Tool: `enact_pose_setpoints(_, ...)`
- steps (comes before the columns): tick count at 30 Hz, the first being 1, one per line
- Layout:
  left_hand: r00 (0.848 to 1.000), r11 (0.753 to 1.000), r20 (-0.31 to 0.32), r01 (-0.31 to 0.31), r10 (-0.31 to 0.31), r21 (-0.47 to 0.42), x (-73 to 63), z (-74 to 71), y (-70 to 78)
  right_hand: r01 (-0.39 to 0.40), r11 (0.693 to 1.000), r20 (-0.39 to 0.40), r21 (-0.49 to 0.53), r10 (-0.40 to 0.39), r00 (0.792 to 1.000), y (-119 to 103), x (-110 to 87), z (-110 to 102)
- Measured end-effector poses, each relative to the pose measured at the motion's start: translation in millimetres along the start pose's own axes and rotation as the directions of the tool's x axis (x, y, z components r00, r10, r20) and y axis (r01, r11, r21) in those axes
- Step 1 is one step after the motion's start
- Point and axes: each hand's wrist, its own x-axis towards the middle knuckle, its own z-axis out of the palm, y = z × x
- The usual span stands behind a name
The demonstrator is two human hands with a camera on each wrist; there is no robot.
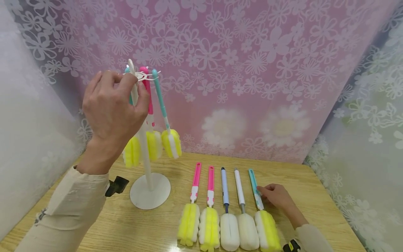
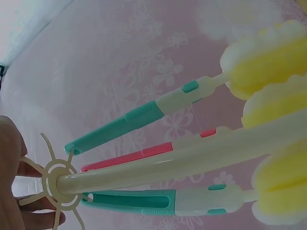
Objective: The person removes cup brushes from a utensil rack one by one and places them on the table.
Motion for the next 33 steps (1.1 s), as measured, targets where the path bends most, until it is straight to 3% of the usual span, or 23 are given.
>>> enact_pose_setpoints(10, 0.994, 0.999, 0.102, 0.028, -0.023, -0.047, 0.2, -7.6, -1.5, 0.053, 0.995, -0.003, 0.087, -0.053, 0.999, -6, -9.2, -19)
enact_pose_setpoints(17, 0.995, 0.998, 0.094, 0.025, -0.02, -0.054, 2.9, -12.3, -4.1, 0.11, 0.989, -0.031, 0.103, -0.107, 0.994, -15, -14.2, -20)
enact_pose_setpoints(25, 0.987, 0.991, 0.163, 0.012, 0.009, -0.13, 3.3, -15.3, -2.5, 0.237, 0.964, -0.103, 0.119, -0.225, 0.969, -42, -21.7, -20)
enact_pose_setpoints(33, 0.985, 0.996, 0.164, -0.049, 0.061, -0.079, 3.3, -14.8, -2.3, 0.337, 0.921, -0.101, 0.197, -0.322, 0.941, -76, -30.2, -13)
